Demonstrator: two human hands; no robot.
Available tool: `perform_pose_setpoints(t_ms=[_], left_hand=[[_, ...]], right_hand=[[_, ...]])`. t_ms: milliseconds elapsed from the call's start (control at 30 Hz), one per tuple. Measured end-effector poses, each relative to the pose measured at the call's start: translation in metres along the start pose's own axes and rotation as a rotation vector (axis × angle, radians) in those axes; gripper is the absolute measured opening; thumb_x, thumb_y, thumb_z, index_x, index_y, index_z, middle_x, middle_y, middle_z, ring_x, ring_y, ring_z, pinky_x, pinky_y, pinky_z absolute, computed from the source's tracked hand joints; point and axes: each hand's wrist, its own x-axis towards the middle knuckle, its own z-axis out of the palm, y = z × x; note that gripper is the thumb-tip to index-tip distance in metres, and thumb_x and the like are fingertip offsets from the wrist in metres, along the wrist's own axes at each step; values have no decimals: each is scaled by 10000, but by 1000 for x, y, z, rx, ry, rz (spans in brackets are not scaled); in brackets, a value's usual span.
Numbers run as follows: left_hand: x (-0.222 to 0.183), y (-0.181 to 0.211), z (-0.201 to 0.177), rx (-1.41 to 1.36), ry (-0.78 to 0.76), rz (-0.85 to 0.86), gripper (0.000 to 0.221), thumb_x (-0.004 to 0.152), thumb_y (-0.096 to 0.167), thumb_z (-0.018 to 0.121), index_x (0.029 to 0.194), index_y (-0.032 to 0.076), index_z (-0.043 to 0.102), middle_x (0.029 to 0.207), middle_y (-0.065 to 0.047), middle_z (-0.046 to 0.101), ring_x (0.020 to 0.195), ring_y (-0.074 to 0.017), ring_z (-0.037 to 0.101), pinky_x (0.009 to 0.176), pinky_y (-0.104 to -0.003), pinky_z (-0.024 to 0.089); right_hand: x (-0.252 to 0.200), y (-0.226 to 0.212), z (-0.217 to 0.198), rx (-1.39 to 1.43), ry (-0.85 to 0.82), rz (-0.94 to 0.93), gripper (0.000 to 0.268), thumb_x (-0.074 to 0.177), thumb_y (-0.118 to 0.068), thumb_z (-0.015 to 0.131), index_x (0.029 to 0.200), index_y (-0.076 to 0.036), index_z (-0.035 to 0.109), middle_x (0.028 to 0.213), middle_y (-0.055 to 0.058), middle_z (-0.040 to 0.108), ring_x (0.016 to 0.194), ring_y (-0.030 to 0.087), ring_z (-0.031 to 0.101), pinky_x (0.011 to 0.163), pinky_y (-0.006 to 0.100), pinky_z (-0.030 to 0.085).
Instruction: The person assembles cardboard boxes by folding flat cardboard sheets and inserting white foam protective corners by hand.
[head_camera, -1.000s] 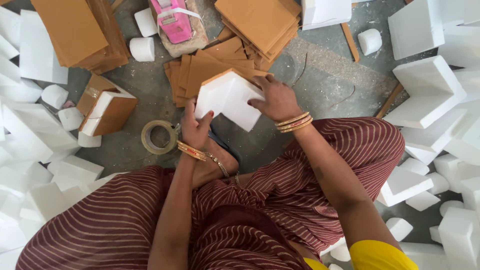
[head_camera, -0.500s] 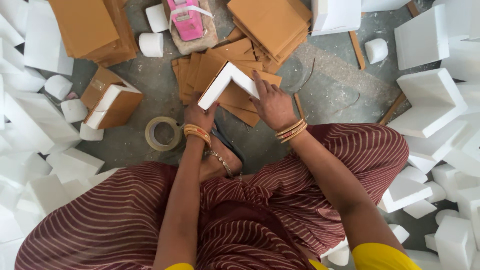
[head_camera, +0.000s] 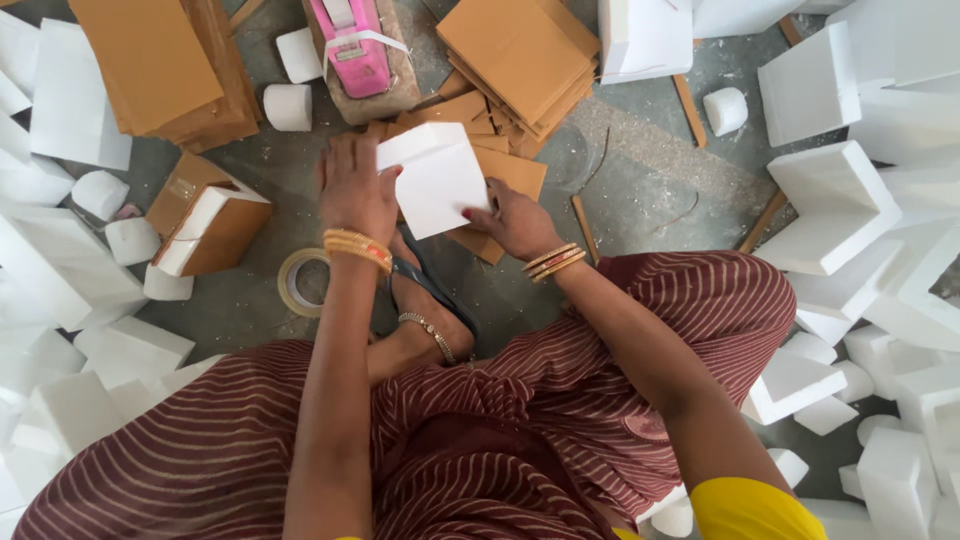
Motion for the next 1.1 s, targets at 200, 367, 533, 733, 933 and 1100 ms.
perform_pose_setpoints(t_ms=[200, 367, 533, 733, 933, 1100], left_hand=[[22, 12, 42, 67, -101, 17, 432, 908, 265, 733, 1260, 76, 567, 1230, -146, 575, 1165, -383, 527, 1037, -526, 398], [22, 1, 47, 104, -61, 81, 408, 904, 261, 729, 1225, 66, 569, 1151, -126, 571, 1067, -341, 538, 963, -496, 447], [20, 6, 48, 62, -78, 26, 395, 918, 244, 721, 1232, 62, 566, 1141, -120, 572, 1052, -335, 539, 910, -481, 455], [23, 6, 46, 70, -54, 30, 415, 904, 241, 702, 1249, 60, 562, 1165, -112, 582, 1062, -329, 543, 950, -458, 466], [23, 1, 47, 29, -110, 2, 352, 919, 256, 716, 1208, 105, 581, 1159, -114, 614, 1085, -341, 575, 918, -475, 488], [38, -19, 50, -95, -148, 54, 319, 985, 287, 668, 1226, 97, 579, 1111, -144, 644, 1068, -382, 602, 888, -505, 500]], right_hand=[[23, 7, -34, -242, 17, 130, 721, 960, -513, 664, 1496, -104, 409, 1219, 205, 661, 975, 394, 708, 830, 502, 552], [91, 30, -64, -424, 260, -74, 1053, 828, -581, 791, 1581, -57, 273, 1462, 261, 482, 1283, 448, 532, 1012, 542, 488], [171, 55, -71, -596, 372, -110, 1425, 577, -707, 939, 1595, -54, 185, 1533, 336, 335, 1384, 544, 323, 1066, 673, 284], [187, 52, -75, -596, 240, 52, 1314, 618, -672, 895, 1638, -154, 249, 1567, 242, 382, 1459, 483, 362, 1138, 649, 315], [97, 10, -75, -173, 392, -145, 1185, 778, -663, 909, 1628, -103, 302, 1570, 290, 378, 1457, 483, 404, 1159, 554, 402], [0, -36, -22, -97, 237, -196, 1278, 646, -501, 979, 1611, -57, 268, 1503, 297, 358, 1395, 477, 417, 1166, 519, 394]])
